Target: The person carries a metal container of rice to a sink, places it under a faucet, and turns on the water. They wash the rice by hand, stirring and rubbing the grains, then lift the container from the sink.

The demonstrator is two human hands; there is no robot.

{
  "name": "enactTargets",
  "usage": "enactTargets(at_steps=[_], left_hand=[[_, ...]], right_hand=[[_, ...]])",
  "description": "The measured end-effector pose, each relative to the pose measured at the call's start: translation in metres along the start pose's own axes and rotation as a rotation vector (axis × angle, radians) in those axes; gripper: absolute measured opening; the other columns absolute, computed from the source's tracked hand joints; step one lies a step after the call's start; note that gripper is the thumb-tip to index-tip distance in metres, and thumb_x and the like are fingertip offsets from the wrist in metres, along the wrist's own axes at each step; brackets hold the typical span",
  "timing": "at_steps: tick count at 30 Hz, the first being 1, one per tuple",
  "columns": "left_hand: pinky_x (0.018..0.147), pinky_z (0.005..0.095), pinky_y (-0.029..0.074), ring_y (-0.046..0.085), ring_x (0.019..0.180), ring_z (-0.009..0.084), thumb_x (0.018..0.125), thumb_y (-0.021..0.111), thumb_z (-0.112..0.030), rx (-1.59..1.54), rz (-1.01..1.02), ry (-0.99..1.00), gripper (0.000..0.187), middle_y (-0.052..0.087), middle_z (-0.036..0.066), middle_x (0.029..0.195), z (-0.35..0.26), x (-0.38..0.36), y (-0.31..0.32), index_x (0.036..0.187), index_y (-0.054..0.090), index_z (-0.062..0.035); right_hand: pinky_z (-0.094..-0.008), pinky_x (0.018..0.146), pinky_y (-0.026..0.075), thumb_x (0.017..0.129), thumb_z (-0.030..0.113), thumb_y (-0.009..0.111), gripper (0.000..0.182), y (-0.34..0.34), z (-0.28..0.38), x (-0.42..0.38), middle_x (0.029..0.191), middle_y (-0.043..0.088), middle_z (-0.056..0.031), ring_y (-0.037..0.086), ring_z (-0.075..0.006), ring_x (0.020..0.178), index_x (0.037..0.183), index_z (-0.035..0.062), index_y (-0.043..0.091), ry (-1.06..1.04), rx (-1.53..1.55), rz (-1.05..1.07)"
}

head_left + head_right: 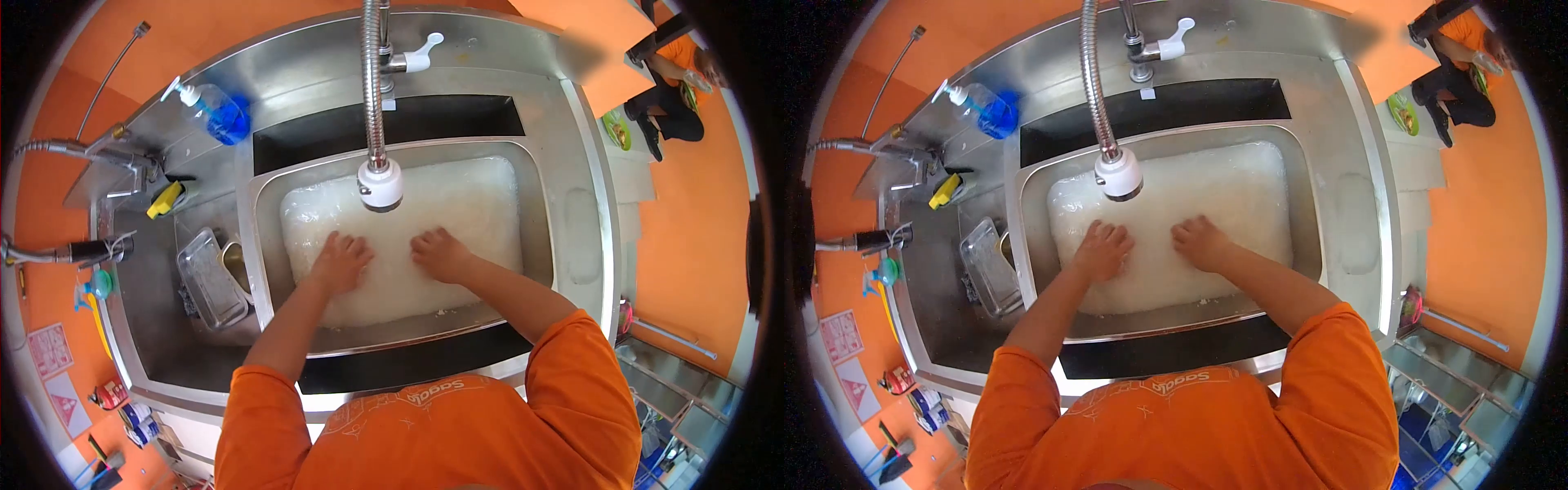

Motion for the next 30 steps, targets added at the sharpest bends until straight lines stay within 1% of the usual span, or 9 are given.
enactTargets(at_steps=[4, 6, 9, 12, 13, 17, 19, 22, 30], left_hand=[[0.096, 0.0508, 0.022, 0.041, 0.11, 0.0266, 0.07, 0.056, -0.027, 0.091, -0.031, 0.008, 0.039, 0.044, 0.009, 0.118, -0.016, 0.042, -0.012, 0.107, 0.052, -0.0143], [0.095, 0.051, 0.025, 0.04, 0.113, 0.0259, 0.068, 0.06, -0.031, 0.003, 0.334, -0.174, 0.044, 0.046, 0.009, 0.117, 0.005, 0.056, 0.02, 0.107, 0.052, -0.0133], [0.093, 0.05, 0.029, 0.041, 0.112, 0.0245, 0.065, 0.064, -0.035, -0.06, 0.301, -0.261, 0.051, 0.048, 0.01, 0.115, 0.038, 0.064, 0.05, 0.11, 0.051, -0.0141], [0.088, 0.0428, 0.037, 0.043, 0.111, 0.0216, 0.067, 0.063, -0.031, -0.143, 0.33, -0.432, 0.053, 0.048, 0.007, 0.116, 0.055, 0.044, 0.016, 0.114, 0.047, -0.0156], [0.081, 0.0412, 0.04, 0.048, 0.105, 0.0269, 0.068, 0.059, -0.029, -0.115, 0.256, -0.411, 0.048, 0.054, 0.013, 0.106, 0.063, 0.038, 0.024, 0.112, 0.047, -0.013], [0.092, 0.0433, 0.033, 0.043, 0.11, 0.0291, 0.072, 0.055, -0.032, -0.243, 0.31, -0.508, 0.047, 0.049, 0.015, 0.115, 0.091, 0.008, 0.076, 0.112, 0.049, -0.0073], [0.09, 0.046, 0.035, 0.038, 0.116, 0.028, 0.074, 0.053, -0.036, -0.35, 0.535, -0.569, 0.053, 0.036, 0.016, 0.128, 0.099, -0.008, 0.138, 0.119, 0.043, -0.0094], [0.093, 0.0455, 0.032, 0.033, 0.118, 0.0346, 0.075, 0.051, -0.039, -0.195, 0.298, -0.68, 0.062, 0.022, 0.02, 0.134, 0.075, -0.029, 0.06, 0.126, 0.034, -0.0099], [0.096, 0.0457, 0.028, 0.026, 0.12, 0.0416, 0.074, 0.049, -0.051, -0.541, 0.471, -0.739, 0.075, 0.015, 0.026, 0.133, 0.044, -0.073, 0.065, 0.131, 0.023, -0.0103]], right_hand=[[-0.0467, 0.086, 0.032, 0.074, 0.023, 0.052, 0.022, -0.002, 0.001, 0.046, 0.109, 0.051, -0.0057, 0.047, -0.0236, 0.1, 0.091, 0.0108, 0.061, -0.008, -0.105, 0.097], [-0.0461, 0.091, 0.029, 0.071, 0.033, 0.056, 0.036, 0.01, -0.025, 0.055, 0.111, 0.052, -0.006, 0.049, -0.0244, 0.1, 0.102, 0.0149, 0.057, 0.114, -0.055, 0.425], [-0.0468, 0.094, 0.026, 0.069, 0.039, 0.059, 0.05, 0.008, -0.073, 0.045, 0.113, 0.052, -0.0066, 0.046, -0.0255, 0.108, 0.114, 0.0179, 0.049, 0.311, 0.208, 0.376], [-0.0477, 0.093, 0.028, 0.071, 0.039, 0.058, 0.057, 0.004, -0.116, 0.017, 0.12, 0.045, -0.0082, 0.043, -0.0292, 0.11, 0.122, 0.02, 0.04, 0.475, 0.113, 0.262], [-0.0477, 0.093, 0.028, 0.072, 0.039, 0.057, 0.059, -0.005, -0.126, 0.004, 0.124, 0.042, -0.0102, 0.042, -0.0305, 0.111, 0.124, 0.0201, 0.036, 0.539, 0.087, 0.216], [-0.0466, 0.093, 0.029, 0.074, 0.038, 0.054, 0.064, 0.005, -0.145, -0.053, 0.129, 0.034, -0.0149, 0.04, -0.0337, 0.112, 0.128, 0.0166, 0.028, 0.718, 0.146, 0.29], [-0.0445, 0.094, 0.03, 0.076, 0.038, 0.052, 0.066, 0.022, -0.143, -0.076, 0.13, 0.028, -0.0194, 0.038, -0.0364, 0.113, 0.129, 0.0119, 0.023, 0.77, 0.231, 0.288], [-0.042, 0.094, 0.032, 0.076, 0.038, 0.051, 0.069, 0.042, -0.127, -0.097, 0.133, 0.021, -0.0206, 0.035, -0.0385, 0.115, 0.13, 0.0088, 0.021, 0.771, 0.37, 0.432], [-0.0422, 0.098, 0.026, 0.075, 0.049, 0.046, 0.078, 0.046, -0.077, -0.139, 0.134, 0.017, -0.024, 0.027, -0.0387, 0.12, 0.134, 0.0097, 0.015, 0.835, 0.501, 0.619]])
Point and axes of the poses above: each hand's wrist, its own x-axis towards the middle knuckle, its own y-axis out of the palm, z = x × y, the point moved 10 cm from there along x, towards the middle knuckle
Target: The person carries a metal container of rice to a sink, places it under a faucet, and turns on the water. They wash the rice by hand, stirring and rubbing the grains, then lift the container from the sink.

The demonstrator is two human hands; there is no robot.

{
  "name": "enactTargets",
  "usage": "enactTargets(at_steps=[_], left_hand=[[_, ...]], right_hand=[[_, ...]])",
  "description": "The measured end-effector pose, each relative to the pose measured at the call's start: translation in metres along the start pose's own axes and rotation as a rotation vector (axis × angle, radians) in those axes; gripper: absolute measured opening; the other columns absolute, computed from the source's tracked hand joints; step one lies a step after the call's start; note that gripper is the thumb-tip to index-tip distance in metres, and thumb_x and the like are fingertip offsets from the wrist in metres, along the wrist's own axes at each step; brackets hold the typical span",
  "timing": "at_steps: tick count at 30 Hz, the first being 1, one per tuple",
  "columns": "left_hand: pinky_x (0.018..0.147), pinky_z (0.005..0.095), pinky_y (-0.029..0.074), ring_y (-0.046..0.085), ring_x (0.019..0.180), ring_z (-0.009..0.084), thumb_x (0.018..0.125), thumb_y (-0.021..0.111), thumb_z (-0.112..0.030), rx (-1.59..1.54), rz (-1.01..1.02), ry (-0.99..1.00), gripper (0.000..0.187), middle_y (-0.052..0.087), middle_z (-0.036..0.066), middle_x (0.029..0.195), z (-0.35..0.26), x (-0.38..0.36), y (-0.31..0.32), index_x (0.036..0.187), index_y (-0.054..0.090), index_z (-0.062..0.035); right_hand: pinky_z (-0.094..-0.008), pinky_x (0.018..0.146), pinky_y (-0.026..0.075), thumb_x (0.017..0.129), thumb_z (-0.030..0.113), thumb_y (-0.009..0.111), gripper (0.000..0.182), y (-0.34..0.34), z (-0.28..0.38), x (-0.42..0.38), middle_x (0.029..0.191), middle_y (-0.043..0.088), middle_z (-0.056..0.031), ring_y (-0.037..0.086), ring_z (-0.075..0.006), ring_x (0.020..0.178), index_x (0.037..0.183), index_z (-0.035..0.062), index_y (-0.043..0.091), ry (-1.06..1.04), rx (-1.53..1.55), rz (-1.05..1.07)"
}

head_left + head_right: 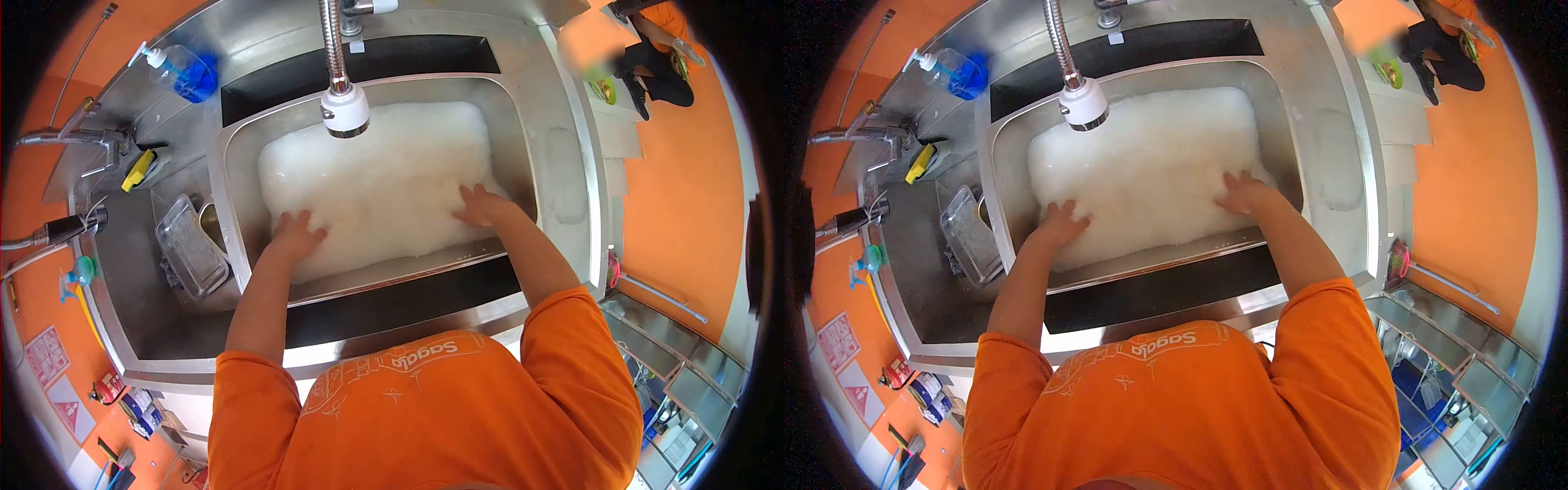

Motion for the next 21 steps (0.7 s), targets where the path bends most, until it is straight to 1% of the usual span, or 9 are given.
enactTargets(at_steps=[5, 8, 10, 13, 14, 16, 18, 20, 21], left_hand=[[0.097, 0.0467, 0.026, 0.026, 0.12, 0.0416, 0.075, 0.047, -0.055, -0.113, 0.097, 0.002, 0.08, 0.017, 0.028, 0.131, -0.004, -0.015, 0.027, 0.131, 0.019, -0.0057], [0.099, 0.0418, 0.025, 0.025, 0.12, 0.0403, 0.076, 0.05, -0.052, -0.178, 0.172, 0.076, 0.084, 0.021, 0.03, 0.129, -0.03, -0.019, 0.044, 0.13, 0.015, 0.0025], [0.099, 0.041, 0.024, 0.026, 0.119, 0.0414, 0.076, 0.053, -0.043, -0.155, 0.124, 0.2, 0.08, 0.023, 0.031, 0.128, -0.053, -0.009, 0.056, 0.129, 0.016, 0.0026], [0.097, 0.0405, 0.027, 0.03, 0.116, 0.0423, 0.075, 0.054, -0.04, -0.054, 0.207, 0.303, 0.077, 0.026, 0.028, 0.128, -0.098, -0.027, 0.051, 0.13, 0.018, -0.0001], [0.097, 0.0405, 0.027, 0.03, 0.116, 0.0423, 0.075, 0.054, -0.04, -0.055, 0.203, 0.299, 0.077, 0.026, 0.028, 0.128, -0.101, -0.022, 0.054, 0.13, 0.018, -0.0001], [0.096, 0.0403, 0.029, 0.032, 0.115, 0.0408, 0.072, 0.059, -0.028, -0.413, 0.051, 0.363, 0.068, 0.03, 0.028, 0.125, -0.108, -0.007, 0.042, 0.126, 0.027, 0.0003], [0.096, 0.0398, 0.029, 0.033, 0.114, 0.0387, 0.073, 0.058, -0.026, -0.498, -0.067, 0.361, 0.063, 0.033, 0.024, 0.124, -0.102, 0.0, 0.019, 0.124, 0.029, -0.0008], [0.096, 0.0392, 0.029, 0.034, 0.114, 0.0366, 0.074, 0.057, -0.023, -0.597, -0.178, 0.355, 0.059, 0.035, 0.021, 0.124, -0.094, 0.005, -0.009, 0.123, 0.031, -0.0019], [0.095, 0.039, 0.03, 0.035, 0.113, 0.0359, 0.074, 0.057, -0.023, -0.528, -0.27, 0.367, 0.056, 0.034, 0.021, 0.124, -0.088, 0.007, -0.028, 0.121, 0.034, -0.002]], right_hand=[[-0.0414, 0.098, 0.025, 0.072, 0.058, 0.047, 0.089, 0.024, 0.033, -0.026, 0.131, 0.021, -0.0272, 0.028, -0.0394, 0.119, 0.133, 0.003, 0.013, -0.125, -0.038, 0.104], [-0.041, 0.098, 0.026, 0.07, 0.059, 0.051, 0.091, 0.042, 0.067, -0.018, 0.128, 0.028, -0.0272, 0.03, -0.0395, 0.118, 0.13, -0.0015, 0.018, -0.222, 0.001, 0.152], [-0.0412, 0.095, 0.029, 0.071, 0.049, 0.056, 0.083, 0.051, 0.112, -0.009, 0.125, 0.033, -0.027, 0.035, -0.0387, 0.115, 0.126, -0.0047, 0.026, -0.429, 0.018, 0.148], [-0.0403, 0.092, 0.033, 0.071, 0.037, 0.058, 0.07, 0.052, 0.166, -0.007, 0.122, 0.036, -0.0276, 0.04, -0.0351, 0.112, 0.118, -0.0084, 0.035, -0.447, -0.041, 0.208], [-0.0399, 0.087, 0.037, 0.071, 0.035, 0.06, 0.065, 0.065, 0.185, 0.007, 0.113, 0.044, -0.0266, 0.046, -0.0349, 0.103, 0.115, -0.0076, 0.037, -0.568, -0.101, 0.204], [-0.0394, 0.081, 0.041, 0.07, 0.032, 0.061, 0.061, 0.063, 0.198, 0.01, 0.103, 0.052, -0.0255, 0.052, -0.0347, 0.095, 0.111, -0.0068, 0.04, -0.693, -0.162, 0.194], [-0.0398, 0.08, 0.041, 0.072, 0.028, 0.06, 0.051, 0.009, 0.18, 0.013, 0.107, 0.051, -0.0208, 0.052, -0.0342, 0.094, 0.111, -0.0008, 0.043, -0.556, 0.308, -0.002], [-0.0383, 0.08, 0.042, 0.073, 0.02, 0.058, 0.043, -0.042, 0.177, 0.005, 0.108, 0.05, -0.0168, 0.052, -0.0332, 0.093, 0.11, 0.004, 0.044, -0.91, 0.432, -0.422], [-0.0374, 0.081, 0.041, 0.074, 0.019, 0.058, 0.042, -0.053, 0.159, 0.021, 0.107, 0.05, -0.0168, 0.051, -0.0319, 0.095, 0.111, 0.004, 0.044, -0.82, 0.377, -0.442]])
Point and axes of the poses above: each hand's wrist, its own x-axis towards the middle knuckle, its own y-axis out of the palm, z = x × y, the point moved 10 cm from there along x, towards the middle knuckle
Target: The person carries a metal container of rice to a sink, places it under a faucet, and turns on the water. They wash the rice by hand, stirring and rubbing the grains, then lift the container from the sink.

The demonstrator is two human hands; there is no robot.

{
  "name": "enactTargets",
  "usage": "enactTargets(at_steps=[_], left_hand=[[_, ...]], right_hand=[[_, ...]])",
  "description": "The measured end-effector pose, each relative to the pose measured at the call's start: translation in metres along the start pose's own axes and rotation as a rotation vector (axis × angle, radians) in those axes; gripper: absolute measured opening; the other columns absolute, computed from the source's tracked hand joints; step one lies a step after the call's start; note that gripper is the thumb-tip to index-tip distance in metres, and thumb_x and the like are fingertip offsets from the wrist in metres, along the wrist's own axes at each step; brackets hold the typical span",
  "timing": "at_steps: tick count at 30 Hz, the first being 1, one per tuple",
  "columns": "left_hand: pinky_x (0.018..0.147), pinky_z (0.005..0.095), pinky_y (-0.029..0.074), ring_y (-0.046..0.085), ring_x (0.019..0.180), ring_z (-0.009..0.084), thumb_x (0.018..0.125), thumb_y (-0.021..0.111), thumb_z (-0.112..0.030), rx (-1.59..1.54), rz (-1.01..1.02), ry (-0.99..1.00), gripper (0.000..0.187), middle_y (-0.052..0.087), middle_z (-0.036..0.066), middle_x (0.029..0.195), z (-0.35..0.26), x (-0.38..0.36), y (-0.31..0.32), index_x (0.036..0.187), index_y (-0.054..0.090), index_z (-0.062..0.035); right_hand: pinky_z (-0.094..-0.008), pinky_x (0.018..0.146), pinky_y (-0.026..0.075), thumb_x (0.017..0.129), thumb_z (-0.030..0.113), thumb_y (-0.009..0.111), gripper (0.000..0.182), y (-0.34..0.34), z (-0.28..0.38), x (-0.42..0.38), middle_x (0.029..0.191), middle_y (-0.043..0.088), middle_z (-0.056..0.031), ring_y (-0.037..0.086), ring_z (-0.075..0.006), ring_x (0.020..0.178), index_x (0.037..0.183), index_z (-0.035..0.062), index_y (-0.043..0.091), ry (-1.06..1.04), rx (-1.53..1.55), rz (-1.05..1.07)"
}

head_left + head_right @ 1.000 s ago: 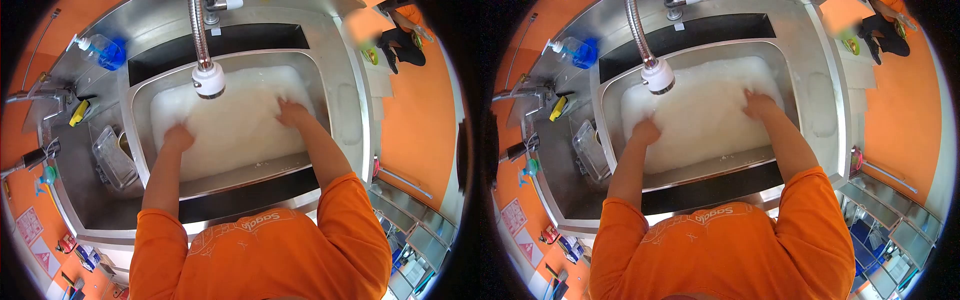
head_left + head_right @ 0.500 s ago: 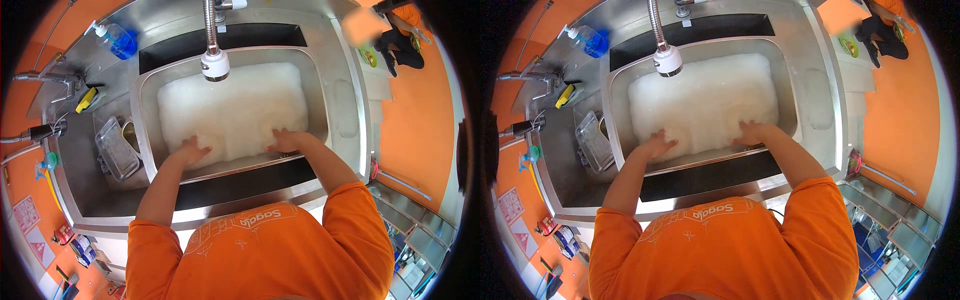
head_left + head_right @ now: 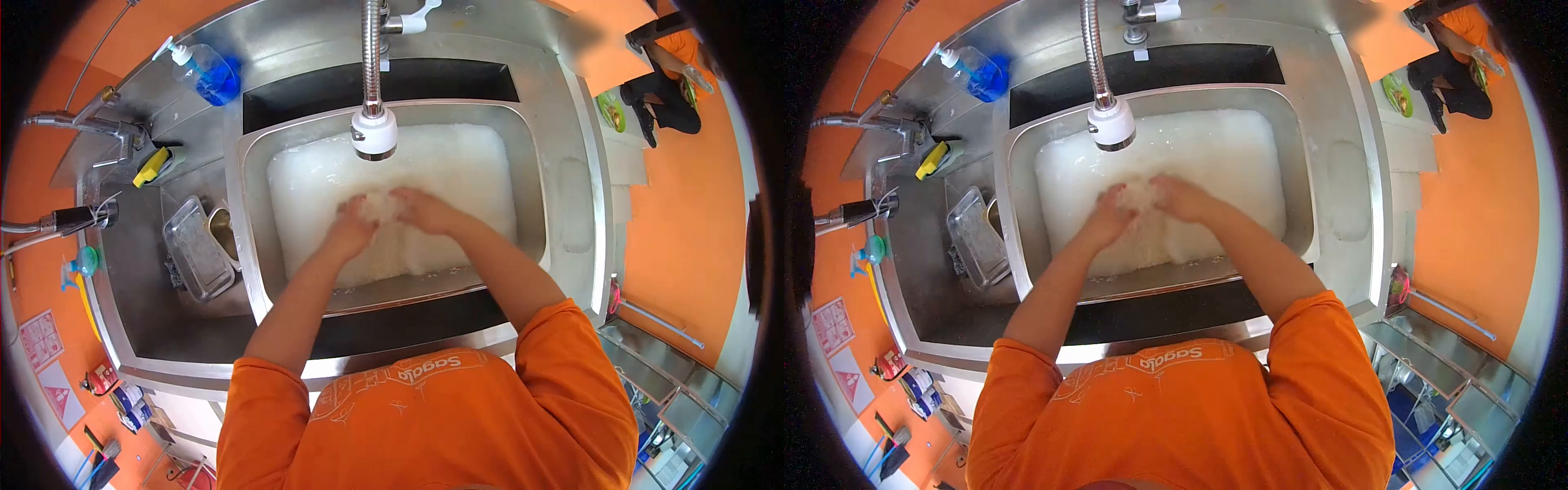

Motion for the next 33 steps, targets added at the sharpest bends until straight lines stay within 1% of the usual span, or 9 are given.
enactTargets(at_steps=[4, 6, 8, 14, 25, 27, 29, 31, 33], left_hand=[[0.09, 0.0417, 0.035, 0.036, 0.113, 0.0355, 0.072, 0.06, -0.029, 0.26, -0.243, 0.009, 0.056, 0.038, 0.018, 0.121, 0.013, 0.01, -0.06, 0.119, 0.038, -0.0072], [0.094, 0.0444, 0.03, 0.029, 0.118, 0.0355, 0.075, 0.055, -0.035, 0.298, -0.305, -0.204, 0.059, 0.034, 0.017, 0.126, 0.039, 0.008, -0.084, 0.122, 0.035, -0.0051], [0.097, 0.0456, 0.025, 0.024, 0.121, 0.0357, 0.076, 0.053, -0.037, 0.348, -0.28, -0.287, 0.063, 0.03, 0.019, 0.129, 0.071, 0.013, -0.079, 0.124, 0.032, -0.0037], [0.102, 0.0441, 0.013, 0.009, 0.127, 0.0365, 0.078, 0.046, -0.046, 0.388, 0.023, -0.477, 0.076, 0.017, 0.027, 0.133, 0.102, -0.003, -0.028, 0.131, 0.017, 0.0005], [0.1, 0.0381, 0.021, 0.027, 0.121, 0.0356, 0.076, 0.044, -0.055, 0.128, 0.496, -0.409, 0.087, 0.027, 0.03, 0.128, 0.073, -0.047, 0.046, 0.13, 0.011, 0.0049], [0.1, 0.035, 0.023, 0.032, 0.118, 0.0342, 0.077, 0.044, -0.052, 0.106, 0.547, -0.424, 0.08, 0.031, 0.029, 0.125, 0.078, -0.045, 0.062, 0.128, 0.022, 0.0042], [0.099, 0.0354, 0.024, 0.033, 0.117, 0.0346, 0.077, 0.048, -0.045, 0.211, 0.747, -0.231, 0.067, 0.033, 0.027, 0.125, 0.067, -0.039, 0.084, 0.123, 0.033, 0.0021], [0.099, 0.0347, 0.024, 0.033, 0.117, 0.0351, 0.077, 0.051, -0.036, 0.008, 0.415, 0.12, 0.057, 0.035, 0.025, 0.125, 0.003, -0.035, 0.054, 0.119, 0.039, 0.0001], [0.098, 0.0343, 0.026, 0.035, 0.116, 0.0332, 0.076, 0.053, -0.028, -0.008, 0.464, 0.02, 0.055, 0.038, 0.025, 0.122, 0.003, -0.034, 0.057, 0.12, 0.038, 0.001]], right_hand=[[-0.0373, 0.089, 0.036, 0.076, 0.027, 0.055, 0.041, -0.094, -0.046, -0.006, 0.107, 0.048, -0.0187, 0.044, -0.0316, 0.104, 0.11, 0.0045, 0.047, 0.226, -0.136, -0.249], [-0.0382, 0.089, 0.035, 0.077, 0.027, 0.054, 0.041, -0.113, -0.072, -0.014, 0.108, 0.047, -0.0191, 0.043, -0.033, 0.105, 0.111, 0.0049, 0.046, 0.25, -0.195, -0.356], [-0.0406, 0.093, 0.032, 0.078, 0.033, 0.052, 0.055, -0.119, -0.115, -0.035, 0.118, 0.042, -0.0205, 0.038, -0.0366, 0.111, 0.123, 0.0074, 0.036, 0.629, -0.228, -0.33], [-0.0411, 0.098, 0.025, 0.078, 0.045, 0.044, 0.08, -0.052, -0.139, -0.065, 0.131, 0.027, -0.0221, 0.026, -0.0388, 0.12, 0.133, 0.0031, 0.006, 0.877, -0.311, 0.099], [-0.0363, 0.097, 0.027, 0.08, 0.047, 0.043, 0.087, 0.052, -0.065, -0.086, 0.122, 0.033, -0.0331, 0.034, -0.0377, 0.116, 0.127, -0.013, 0.0, 0.717, -0.046, 0.535], [-0.0363, 0.098, 0.027, 0.079, 0.047, 0.045, 0.089, 0.058, -0.038, -0.075, 0.123, 0.032, -0.0327, 0.033, -0.0376, 0.117, 0.125, -0.0164, 0.002, 0.614, -0.021, 0.571], [-0.0369, 0.098, 0.026, 0.079, 0.046, 0.046, 0.088, 0.067, -0.021, -0.066, 0.124, 0.03, -0.0323, 0.033, -0.0379, 0.117, 0.124, -0.0168, 0.006, 0.589, 0.007, 0.559], [-0.0382, 0.098, 0.026, 0.077, 0.048, 0.048, 0.088, 0.081, -0.018, -0.049, 0.126, 0.028, -0.0321, 0.033, -0.0383, 0.116, 0.125, -0.0143, 0.009, 0.393, 0.017, 0.443], [-0.0383, 0.099, 0.025, 0.071, 0.052, 0.053, 0.094, 0.068, 0.013, -0.049, 0.129, 0.024, -0.0306, 0.031, -0.0385, 0.118, 0.129, -0.008, 0.01, 0.494, 0.063, 0.539]])
Point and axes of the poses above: each hand's wrist, its own x-axis towards the middle knuckle, its own y-axis out of the palm, z = x × y, the point moved 10 cm from there along x, towards the middle knuckle
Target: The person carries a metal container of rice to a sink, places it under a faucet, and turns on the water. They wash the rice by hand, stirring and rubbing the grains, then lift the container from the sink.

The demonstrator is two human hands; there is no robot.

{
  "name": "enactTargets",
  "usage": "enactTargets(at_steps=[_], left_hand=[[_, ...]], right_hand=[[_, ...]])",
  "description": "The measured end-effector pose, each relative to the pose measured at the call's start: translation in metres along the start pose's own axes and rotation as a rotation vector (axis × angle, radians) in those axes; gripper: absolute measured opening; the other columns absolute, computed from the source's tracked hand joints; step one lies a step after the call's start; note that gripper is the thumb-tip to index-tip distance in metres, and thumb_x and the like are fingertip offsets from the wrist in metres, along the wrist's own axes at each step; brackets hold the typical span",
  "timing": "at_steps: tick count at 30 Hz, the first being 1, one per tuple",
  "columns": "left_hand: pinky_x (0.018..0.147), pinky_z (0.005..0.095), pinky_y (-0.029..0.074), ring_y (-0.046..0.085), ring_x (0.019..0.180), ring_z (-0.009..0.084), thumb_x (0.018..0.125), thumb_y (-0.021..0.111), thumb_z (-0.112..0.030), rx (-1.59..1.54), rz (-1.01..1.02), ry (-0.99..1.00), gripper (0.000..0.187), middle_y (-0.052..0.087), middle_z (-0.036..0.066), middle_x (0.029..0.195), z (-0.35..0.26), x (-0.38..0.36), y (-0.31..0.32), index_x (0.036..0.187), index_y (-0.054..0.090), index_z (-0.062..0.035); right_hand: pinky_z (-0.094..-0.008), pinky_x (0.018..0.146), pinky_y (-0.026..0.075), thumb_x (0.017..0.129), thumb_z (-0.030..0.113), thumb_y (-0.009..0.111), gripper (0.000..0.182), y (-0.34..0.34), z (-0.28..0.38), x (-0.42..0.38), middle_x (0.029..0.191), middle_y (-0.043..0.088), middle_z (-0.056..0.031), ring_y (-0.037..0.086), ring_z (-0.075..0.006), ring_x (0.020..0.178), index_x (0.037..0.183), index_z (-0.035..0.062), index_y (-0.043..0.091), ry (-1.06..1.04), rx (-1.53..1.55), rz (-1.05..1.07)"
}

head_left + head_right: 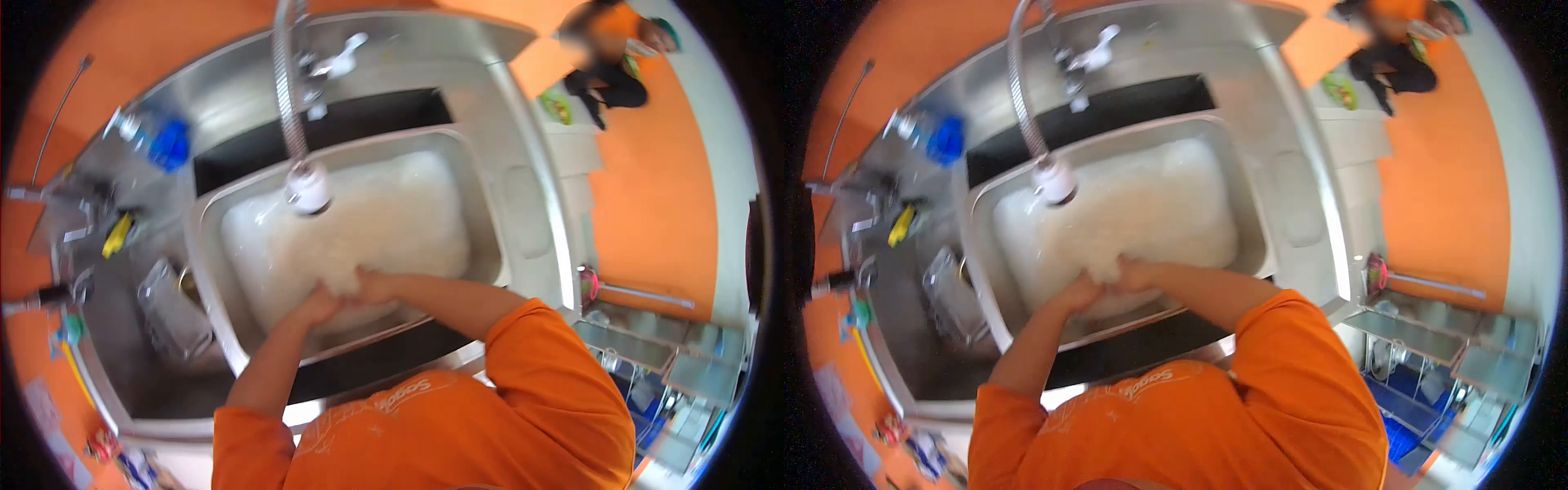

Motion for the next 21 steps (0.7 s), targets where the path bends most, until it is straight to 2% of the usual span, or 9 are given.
enactTargets(at_steps=[2, 4, 5, 8, 10, 11, 13, 19, 21], left_hand=[[0.095, 0.0357, 0.029, 0.04, 0.112, 0.0308, 0.075, 0.054, -0.024, -0.223, -0.27, -0.192, 0.049, 0.045, 0.025, 0.113, 0.039, 0.005, -0.006, 0.115, 0.042, 0.0025], [0.093, 0.0376, 0.031, 0.043, 0.108, 0.0298, 0.074, 0.055, -0.022, -0.461, -0.128, -0.156, 0.048, 0.047, 0.025, 0.109, -0.059, -0.034, -0.028, 0.113, 0.041, 0.0029], [0.093, 0.0376, 0.031, 0.043, 0.108, 0.0298, 0.074, 0.055, -0.022, -0.453, -0.13, -0.127, 0.048, 0.047, 0.025, 0.109, -0.053, -0.024, -0.03, 0.113, 0.041, 0.0029], [0.093, 0.0401, 0.032, 0.04, 0.11, 0.0334, 0.073, 0.058, -0.024, -0.297, -0.289, 0.06, 0.051, 0.041, 0.025, 0.115, -0.004, 0.0, -0.033, 0.113, 0.04, 0.0021], [0.093, 0.0413, 0.032, 0.034, 0.114, 0.037, 0.072, 0.06, -0.027, 0.148, -0.444, 0.061, 0.058, 0.033, 0.024, 0.123, -0.002, -0.005, -0.043, 0.117, 0.036, 0.0], [0.093, 0.0413, 0.032, 0.034, 0.114, 0.037, 0.072, 0.06, -0.027, 0.15, -0.454, 0.057, 0.058, 0.033, 0.024, 0.123, -0.006, -0.01, -0.047, 0.117, 0.036, 0.0], [0.093, 0.0427, 0.032, 0.029, 0.117, 0.0376, 0.07, 0.061, -0.032, 0.403, -0.289, -0.052, 0.064, 0.031, 0.023, 0.126, -0.013, -0.015, -0.033, 0.12, 0.035, -0.0025], [0.091, 0.0426, 0.034, 0.032, 0.118, 0.0325, 0.067, 0.061, -0.04, 0.894, -0.062, -0.214, 0.065, 0.026, 0.021, 0.131, 0.011, -0.003, -0.005, 0.12, 0.041, -0.0075], [0.09, 0.0423, 0.035, 0.036, 0.116, 0.0309, 0.067, 0.061, -0.04, 0.854, -0.028, -0.252, 0.06, 0.032, 0.018, 0.128, 0.014, -0.002, -0.008, 0.116, 0.045, -0.0084]], right_hand=[[-0.0396, 0.096, 0.028, 0.069, 0.044, 0.057, 0.087, 0.002, 0.0, 0.014, 0.125, 0.03, -0.03, 0.032, -0.0396, 0.116, 0.128, -0.0049, 0.018, -0.037, -0.021, -0.095], [-0.0394, 0.094, 0.031, 0.07, 0.034, 0.06, 0.075, -0.009, 0.011, 0.014, 0.123, 0.034, -0.0264, 0.033, -0.04, 0.115, 0.126, -0.0006, 0.026, -0.144, 0.114, -0.124], [-0.0394, 0.094, 0.031, 0.07, 0.034, 0.06, 0.075, -0.009, 0.007, 0.023, 0.123, 0.034, -0.0264, 0.033, -0.04, 0.115, 0.126, -0.0006, 0.026, -0.137, 0.102, -0.151], [-0.0422, 0.088, 0.037, 0.068, 0.032, 0.063, 0.074, -0.024, 0.026, 0.024, 0.123, 0.034, -0.0264, 0.037, -0.0402, 0.112, 0.127, 0.0055, 0.026, -0.318, -0.045, -0.289], [-0.0462, 0.093, 0.031, 0.069, 0.027, 0.061, 0.06, -0.038, 0.044, -0.008, 0.119, 0.041, -0.0156, 0.034, -0.0344, 0.115, 0.121, 0.0078, 0.038, -0.263, -0.33, -0.429], [-0.0462, 0.093, 0.031, 0.069, 0.027, 0.061, 0.06, -0.037, 0.045, -0.009, 0.119, 0.041, -0.0156, 0.034, -0.0344, 0.115, 0.121, 0.0078, 0.038, -0.273, -0.335, -0.431], [-0.0553, 0.093, 0.025, 0.072, 0.029, 0.058, 0.049, -0.029, 0.056, -0.011, 0.12, 0.042, -0.0117, 0.033, -0.0328, 0.117, 0.115, 0.0106, 0.046, -0.327, -0.778, -0.533], [-0.0621, 0.095, 0.011, 0.079, 0.03, 0.048, 0.031, -0.01, 0.049, 0.022, 0.117, 0.047, -0.0057, 0.032, -0.0325, 0.118, 0.102, 0.0134, 0.059, -0.376, -1.03, -0.513], [-0.0622, 0.095, 0.01, 0.079, 0.03, 0.047, 0.03, -0.013, 0.046, 0.032, 0.115, 0.049, -0.0057, 0.033, -0.0316, 0.117, 0.101, 0.0138, 0.06, -0.354, -1.064, -0.537]])
Point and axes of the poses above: each hand's wrist, its own x-axis towards the middle knuckle, its own y-axis out of the palm, z = x × y, the point moved 10 cm from there along x, towards the middle knuckle
